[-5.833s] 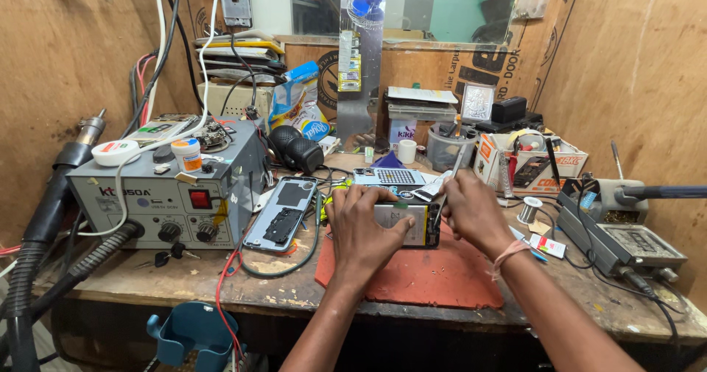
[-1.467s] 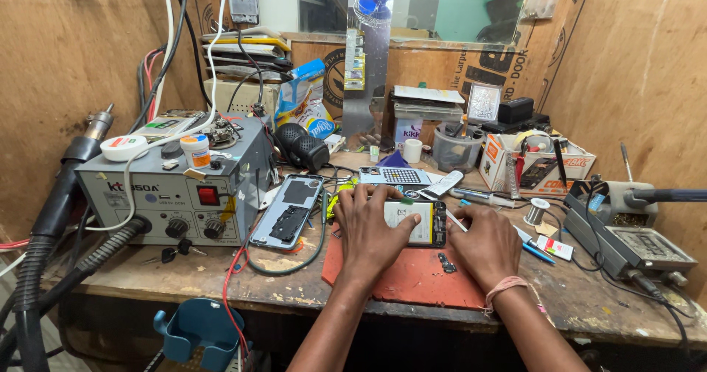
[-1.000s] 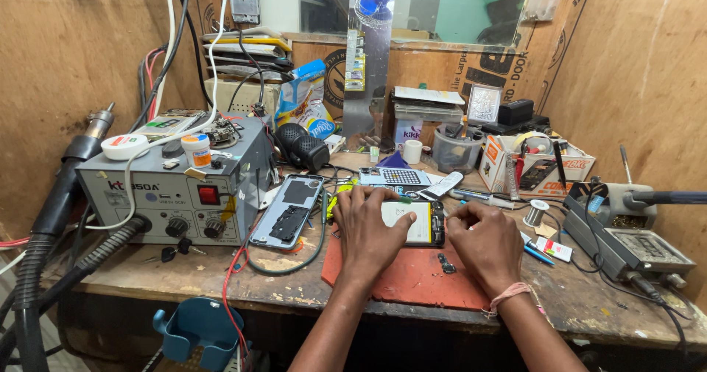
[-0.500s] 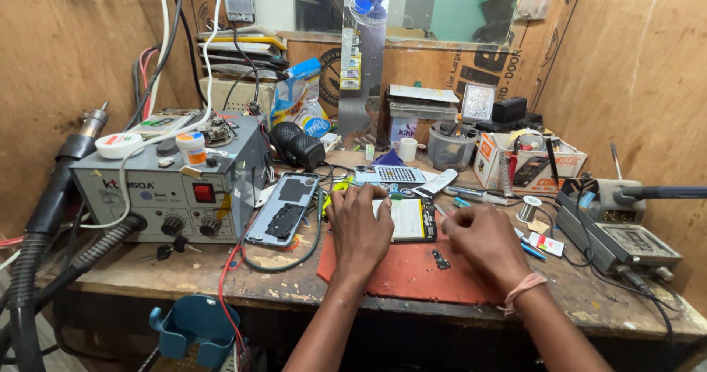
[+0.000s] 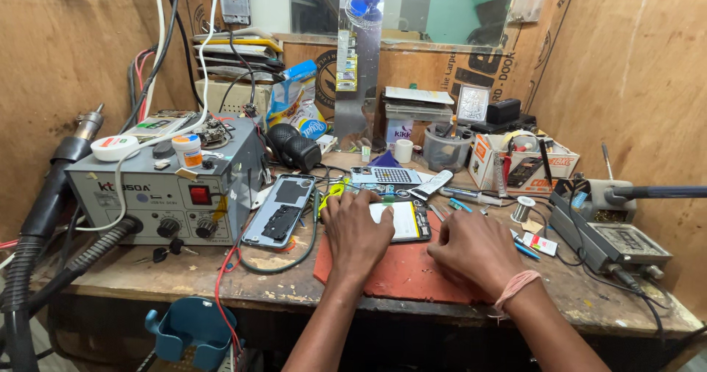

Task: The person uses tweezers and a blue plastic spudger to remove a small black component from a disassembled mobile phone on a cluttered workbench. They then use a metal probe to manipulate the component on the red mat.

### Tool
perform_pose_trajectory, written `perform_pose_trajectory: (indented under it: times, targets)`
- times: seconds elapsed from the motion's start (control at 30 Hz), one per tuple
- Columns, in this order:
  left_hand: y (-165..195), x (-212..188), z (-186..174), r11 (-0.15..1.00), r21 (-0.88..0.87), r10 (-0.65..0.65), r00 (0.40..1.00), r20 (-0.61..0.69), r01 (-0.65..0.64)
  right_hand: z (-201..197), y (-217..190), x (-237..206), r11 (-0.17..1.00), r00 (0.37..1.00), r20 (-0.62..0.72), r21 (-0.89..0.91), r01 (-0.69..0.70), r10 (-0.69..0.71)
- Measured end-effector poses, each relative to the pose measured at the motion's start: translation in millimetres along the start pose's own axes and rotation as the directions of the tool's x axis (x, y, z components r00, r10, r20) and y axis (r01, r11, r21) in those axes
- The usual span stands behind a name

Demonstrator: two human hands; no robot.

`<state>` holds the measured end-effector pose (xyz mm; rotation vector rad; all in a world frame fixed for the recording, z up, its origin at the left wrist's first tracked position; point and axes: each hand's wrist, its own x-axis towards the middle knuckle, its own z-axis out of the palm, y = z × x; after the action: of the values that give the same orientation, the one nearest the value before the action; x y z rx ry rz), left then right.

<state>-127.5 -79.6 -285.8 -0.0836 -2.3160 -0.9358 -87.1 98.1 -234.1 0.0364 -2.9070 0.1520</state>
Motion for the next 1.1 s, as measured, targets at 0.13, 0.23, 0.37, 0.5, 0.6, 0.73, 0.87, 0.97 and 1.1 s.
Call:
perform_pose_trajectory:
  times: [0.13,0.23,0.37,0.5,0.6,0.73,0.87,0.97,1.1]
  targets:
    - [-10.4,0.3,10.8,0.998,0.063,0.009,1.000,0.018,-0.010,21.7,5.4,9.6,0.990,0.994,-0.035,0.095,-0.103,0.107]
    - [-17.4,0.0,17.0,0.995,0.096,0.021,0.999,0.045,-0.025,40.7,5.5,18.0,0.920,0.982,-0.091,0.373,-0.121,0.166]
    - [-20.4,-0.6,22.2,0.990,0.137,0.009,0.992,0.123,-0.026,65.3,2.2,18.4,0.863,0.938,-0.249,0.497,-0.088,0.240]
    - [-22.8,-2.7,24.1,0.990,0.142,-0.015,0.986,0.164,-0.009,77.5,3.3,17.4,0.839,0.934,-0.247,0.536,-0.089,0.257]
    - [-25.4,-2.6,26.8,0.988,0.144,0.031,0.979,0.203,-0.062,83.6,7.1,20.9,0.789,0.927,-0.223,0.604,-0.110,0.300]
    - [-28.3,-4.6,35.0,0.970,0.186,0.114,0.970,0.215,-0.155,95.7,14.9,27.2,0.737,0.902,-0.300,0.675,-0.029,0.310]
    - [-34.2,-7.0,41.8,0.962,0.060,0.266,0.964,0.032,-0.267,104.4,22.6,30.0,0.498,0.919,-0.199,0.867,0.004,0.340]
    - [-40.2,-8.2,45.7,0.938,-0.142,0.322,0.947,0.010,-0.317,107.7,23.5,27.6,0.432,0.964,-0.099,0.902,-0.018,0.246]
    - [-46.4,-10.6,51.6,0.879,-0.229,0.429,0.903,-0.001,-0.417,115.6,17.1,29.0,0.502,0.993,-0.099,0.863,0.052,0.066]
